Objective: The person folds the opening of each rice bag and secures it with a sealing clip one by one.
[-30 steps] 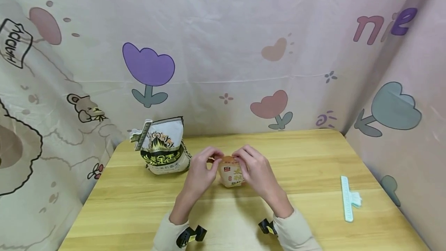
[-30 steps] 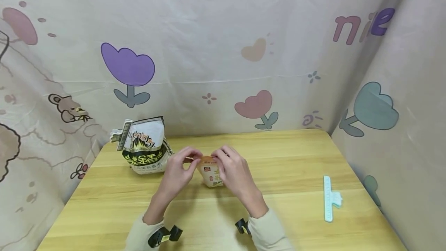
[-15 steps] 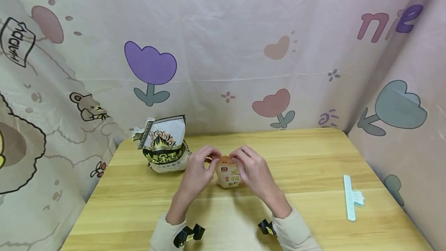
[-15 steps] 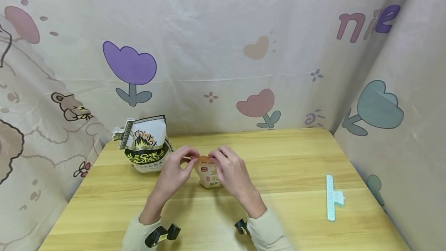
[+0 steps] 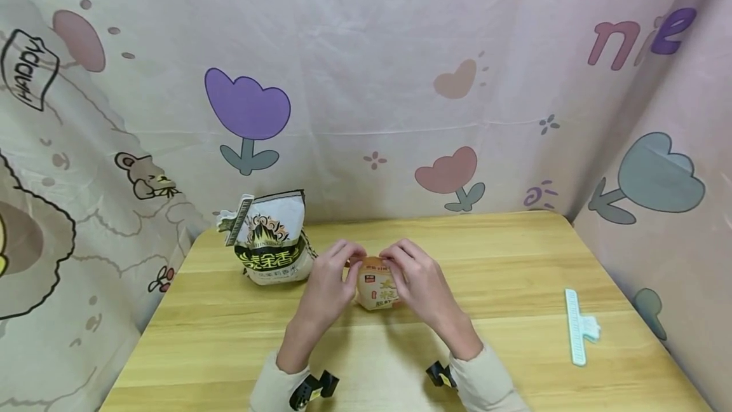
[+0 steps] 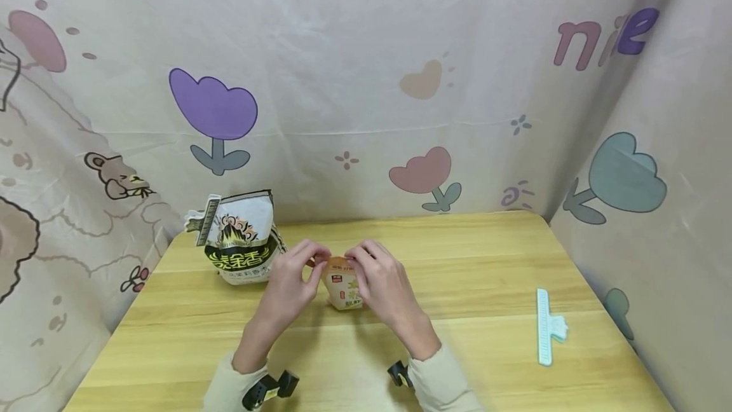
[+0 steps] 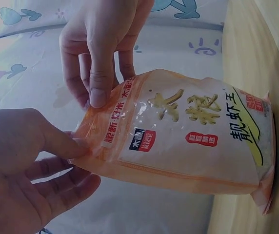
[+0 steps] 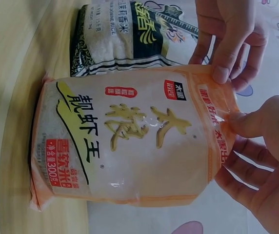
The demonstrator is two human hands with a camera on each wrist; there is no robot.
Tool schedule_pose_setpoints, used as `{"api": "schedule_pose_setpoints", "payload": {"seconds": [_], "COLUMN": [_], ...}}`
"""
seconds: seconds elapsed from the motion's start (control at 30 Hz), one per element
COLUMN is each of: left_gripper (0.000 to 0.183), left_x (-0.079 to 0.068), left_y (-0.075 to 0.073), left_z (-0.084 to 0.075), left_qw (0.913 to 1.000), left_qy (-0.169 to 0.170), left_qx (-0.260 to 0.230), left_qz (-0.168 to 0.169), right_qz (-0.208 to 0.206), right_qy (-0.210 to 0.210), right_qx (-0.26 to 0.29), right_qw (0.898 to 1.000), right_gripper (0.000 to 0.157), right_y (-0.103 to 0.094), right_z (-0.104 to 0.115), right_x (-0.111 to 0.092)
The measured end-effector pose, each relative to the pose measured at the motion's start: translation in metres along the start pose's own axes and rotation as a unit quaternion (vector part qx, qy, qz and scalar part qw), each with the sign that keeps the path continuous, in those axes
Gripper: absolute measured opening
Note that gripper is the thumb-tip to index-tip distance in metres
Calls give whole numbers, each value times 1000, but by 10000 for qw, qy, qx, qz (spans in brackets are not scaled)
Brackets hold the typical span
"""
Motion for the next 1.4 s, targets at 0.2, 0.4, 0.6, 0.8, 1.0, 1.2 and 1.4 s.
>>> {"api": "schedule_pose_setpoints", "payload": {"seconds": [0.2, 0.4, 0.6, 0.8, 1.0, 1.2, 1.4], "left_gripper": [26, 25, 22, 21, 17, 16, 16], "left_x": [4, 9, 16, 18, 17, 16, 17], "left_y": [0, 8, 19, 27, 34, 36, 33], "left_z": [-4, -6, -10, -8, -6, -6, -6], "left_qw": [9997, 9998, 9992, 9980, 9983, 9984, 9985], "left_qy": [160, 170, 202, 111, 139, 240, 257], "left_qx": [209, 92, -71, -14, -53, -163, -327], "left_qz": [-8, 69, 342, 620, 567, 478, 362], "right_qz": [52, 19, -44, 328, 614, 623, 564], "right_qy": [18, 228, 598, 828, 833, 696, 612], "right_qx": [-73, 66, 348, 517, 498, 315, 249], "right_qw": [10000, 9997, 9976, 9947, 9934, 9951, 9962], "right_gripper": [11, 14, 19, 24, 26, 21, 17], "right_y": [-8, -24, -38, -29, -17, -10, -8], "right_z": [-1, -18, -43, -56, -58, -54, -50], "right_x": [3, 2, -1, -5, -7, -10, -10]}}
Point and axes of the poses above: each hand's wrist, its own x-axis towards the middle knuckle, its own y-axis out of the palm, z = x × y, the point moved 10 cm from there along x, towards the middle knuckle, and after that the axes turned 13 degrees about y, right-handed, at the moved point
